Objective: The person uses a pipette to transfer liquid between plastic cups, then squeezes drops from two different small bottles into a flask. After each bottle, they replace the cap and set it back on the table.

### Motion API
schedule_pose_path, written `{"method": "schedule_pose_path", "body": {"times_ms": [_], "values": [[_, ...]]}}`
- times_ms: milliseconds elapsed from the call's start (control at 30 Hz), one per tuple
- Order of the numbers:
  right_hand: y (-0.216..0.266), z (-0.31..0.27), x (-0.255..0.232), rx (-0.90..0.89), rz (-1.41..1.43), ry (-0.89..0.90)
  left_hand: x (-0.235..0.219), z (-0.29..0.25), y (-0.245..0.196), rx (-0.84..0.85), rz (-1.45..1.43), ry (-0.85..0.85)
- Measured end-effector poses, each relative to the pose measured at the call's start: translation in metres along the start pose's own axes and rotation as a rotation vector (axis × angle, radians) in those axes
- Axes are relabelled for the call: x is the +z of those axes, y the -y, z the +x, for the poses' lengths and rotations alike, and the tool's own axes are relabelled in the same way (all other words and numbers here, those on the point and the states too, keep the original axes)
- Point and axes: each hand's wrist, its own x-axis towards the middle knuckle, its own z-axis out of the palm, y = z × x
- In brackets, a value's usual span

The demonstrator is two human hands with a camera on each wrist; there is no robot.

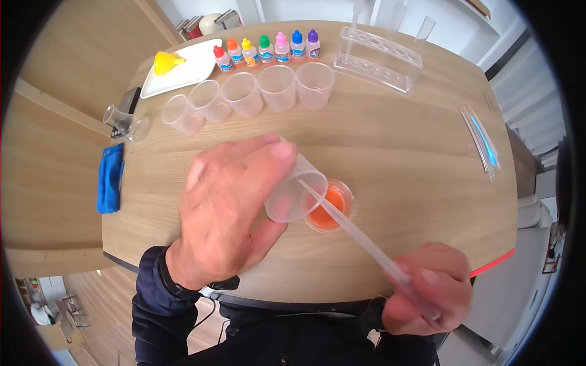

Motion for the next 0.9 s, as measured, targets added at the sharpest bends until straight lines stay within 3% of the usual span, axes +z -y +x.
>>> {"method": "schedule_pose_path", "body": {"times_ms": [200,733,900], "values": [[0.005,0.006,0.011,0.063,-0.077,0.032,0.013,0.004,-0.009,0.084,-0.051,-0.132],[-0.003,0.012,0.016,-0.020,-0.083,0.032,0.020,0.004,-0.015,0.093,-0.021,-0.173],[0.004,0.011,0.011,0.054,-0.104,0.099,0.017,0.004,-0.016,0.089,-0.026,-0.156]]}}
